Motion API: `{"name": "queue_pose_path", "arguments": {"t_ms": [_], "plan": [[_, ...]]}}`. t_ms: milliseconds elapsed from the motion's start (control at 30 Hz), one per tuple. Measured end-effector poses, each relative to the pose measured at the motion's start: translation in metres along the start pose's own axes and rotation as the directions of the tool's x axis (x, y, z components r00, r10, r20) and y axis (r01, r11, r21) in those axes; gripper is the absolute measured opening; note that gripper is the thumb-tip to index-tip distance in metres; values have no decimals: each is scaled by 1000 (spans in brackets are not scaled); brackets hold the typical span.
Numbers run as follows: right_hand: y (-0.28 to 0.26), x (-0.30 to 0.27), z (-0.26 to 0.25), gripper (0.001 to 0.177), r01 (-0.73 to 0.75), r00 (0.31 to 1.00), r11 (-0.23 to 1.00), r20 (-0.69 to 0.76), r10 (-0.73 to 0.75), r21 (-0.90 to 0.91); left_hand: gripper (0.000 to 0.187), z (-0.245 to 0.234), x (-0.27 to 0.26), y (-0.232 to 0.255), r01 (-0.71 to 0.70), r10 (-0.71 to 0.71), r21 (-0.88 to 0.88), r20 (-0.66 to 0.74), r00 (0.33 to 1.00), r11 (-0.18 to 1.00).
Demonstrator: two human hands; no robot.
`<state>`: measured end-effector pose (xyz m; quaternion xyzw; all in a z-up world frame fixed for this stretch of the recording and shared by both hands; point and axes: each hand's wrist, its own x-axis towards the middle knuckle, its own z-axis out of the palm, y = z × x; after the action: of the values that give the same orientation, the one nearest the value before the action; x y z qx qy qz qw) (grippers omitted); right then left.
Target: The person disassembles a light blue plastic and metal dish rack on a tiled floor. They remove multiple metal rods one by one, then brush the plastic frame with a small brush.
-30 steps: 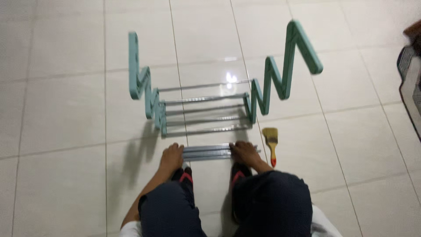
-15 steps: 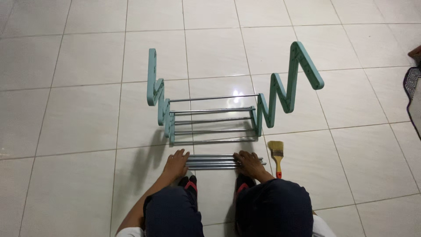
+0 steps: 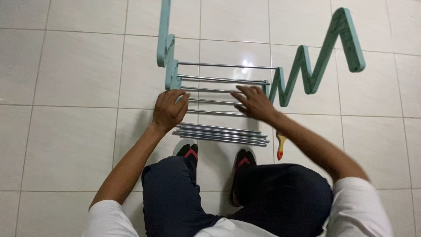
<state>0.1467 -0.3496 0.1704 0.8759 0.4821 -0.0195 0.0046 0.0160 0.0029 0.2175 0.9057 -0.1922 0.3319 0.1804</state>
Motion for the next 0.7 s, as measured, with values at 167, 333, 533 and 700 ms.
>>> {"name": "queue_pose_path", "arguments": {"t_ms": [167, 333, 533, 700], "plan": [[0, 84, -54, 49, 84, 994, 996, -70, -83, 18, 17, -10, 14, 8, 120, -122, 75, 11, 993, 990], [-24, 160, -26, 32, 39, 980, 986, -197, -6, 164, 26, -13, 23, -6, 215, -211, 96, -46, 976, 972], [-50, 194, 33, 25, -69, 965, 914, -206, 162, 399, 76, 5, 32, -22, 485, -501, -228, -17, 865, 844], [-67, 217, 60, 31, -38, 960, 845, -216, 180, 533, 81, 55, -7, -33, 718, -733, -321, 97, 673, 617]]}}
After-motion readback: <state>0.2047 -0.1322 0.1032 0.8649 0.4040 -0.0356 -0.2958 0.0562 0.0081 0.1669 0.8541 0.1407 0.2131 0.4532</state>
